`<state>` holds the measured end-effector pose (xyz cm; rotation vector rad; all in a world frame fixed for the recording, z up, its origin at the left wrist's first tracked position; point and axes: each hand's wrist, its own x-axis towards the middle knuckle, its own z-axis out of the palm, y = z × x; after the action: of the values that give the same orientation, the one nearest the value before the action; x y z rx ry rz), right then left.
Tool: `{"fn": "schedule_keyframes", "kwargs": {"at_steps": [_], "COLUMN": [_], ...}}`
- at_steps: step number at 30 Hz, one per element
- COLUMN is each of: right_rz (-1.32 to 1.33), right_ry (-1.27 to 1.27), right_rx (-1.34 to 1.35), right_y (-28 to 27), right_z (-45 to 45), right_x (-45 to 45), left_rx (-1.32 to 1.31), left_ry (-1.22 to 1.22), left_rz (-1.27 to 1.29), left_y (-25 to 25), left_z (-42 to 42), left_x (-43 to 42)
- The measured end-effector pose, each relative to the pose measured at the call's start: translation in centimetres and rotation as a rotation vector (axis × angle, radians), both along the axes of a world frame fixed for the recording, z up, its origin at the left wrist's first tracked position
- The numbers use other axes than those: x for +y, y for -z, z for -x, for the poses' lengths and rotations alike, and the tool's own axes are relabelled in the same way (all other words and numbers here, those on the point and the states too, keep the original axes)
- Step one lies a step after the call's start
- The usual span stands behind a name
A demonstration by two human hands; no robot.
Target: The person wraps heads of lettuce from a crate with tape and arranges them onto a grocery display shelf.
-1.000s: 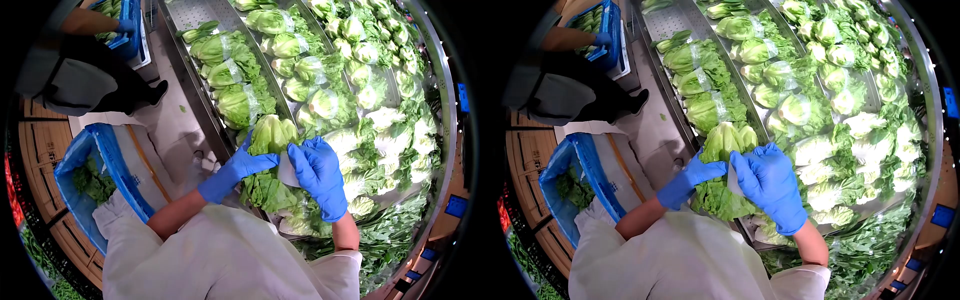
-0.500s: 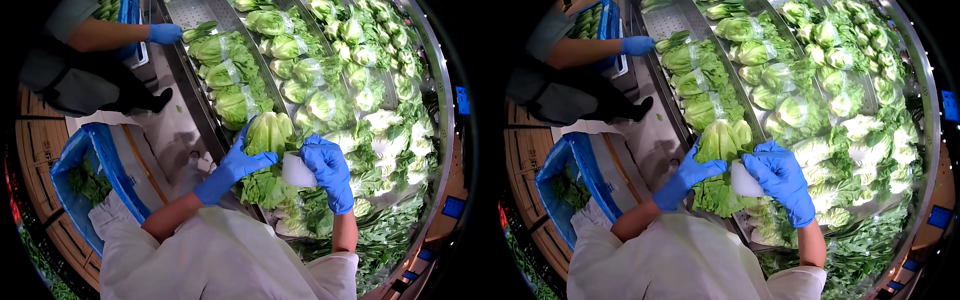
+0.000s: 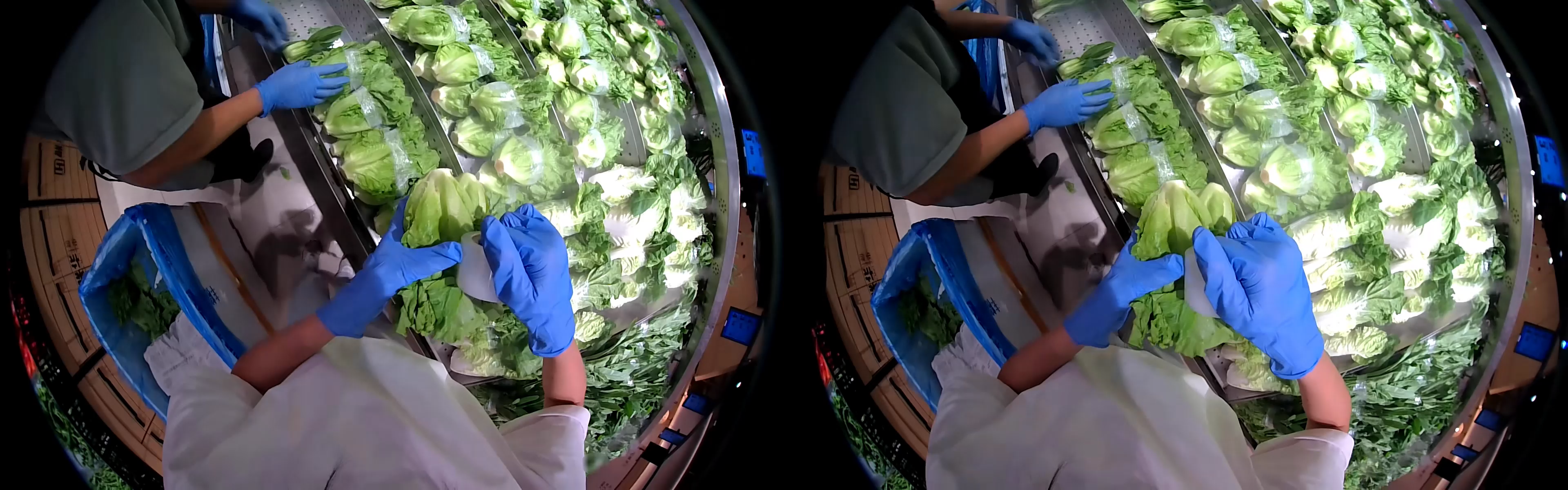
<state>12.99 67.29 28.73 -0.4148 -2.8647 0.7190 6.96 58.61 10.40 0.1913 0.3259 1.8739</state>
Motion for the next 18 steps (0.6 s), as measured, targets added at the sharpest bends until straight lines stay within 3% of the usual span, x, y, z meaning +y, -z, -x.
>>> {"fn": "schedule_keyframes", "kwargs": {"at_steps": [3, 4, 6, 12, 18], "right_rz": [0.028, 0.032, 0.027, -0.086, 0.091], "right_ry": [0.042, 0.042, 0.044, 0.012, 0.078], "right_rx": [0.024, 0.019, 0.036, 0.055, -0.009], "right_y": [0.4, 0.4, 0.4, 0.0, -0.4], "right_z": [-0.2, -0.2, -0.3, -0.3, -0.9], "right_x": [0.1, 0.1, 0.1, -0.3, 0.9], "left_rx": [0.545, 0.162, -0.227, 0.197, 0.359], "left_ry": [0.018, 0.005, -0.01, -0.077, -0.125], "left_rz": [0.37, 0.201, 0.035, 0.446, 0.411], "left_y": [-1.9, -1.4, -1.8, -6.0, -5.4], "left_z": [0.3, 0.1, 0.1, 1.2, 1.7], "left_x": [-0.3, -0.2, -0.3, -0.5, -0.2]}}
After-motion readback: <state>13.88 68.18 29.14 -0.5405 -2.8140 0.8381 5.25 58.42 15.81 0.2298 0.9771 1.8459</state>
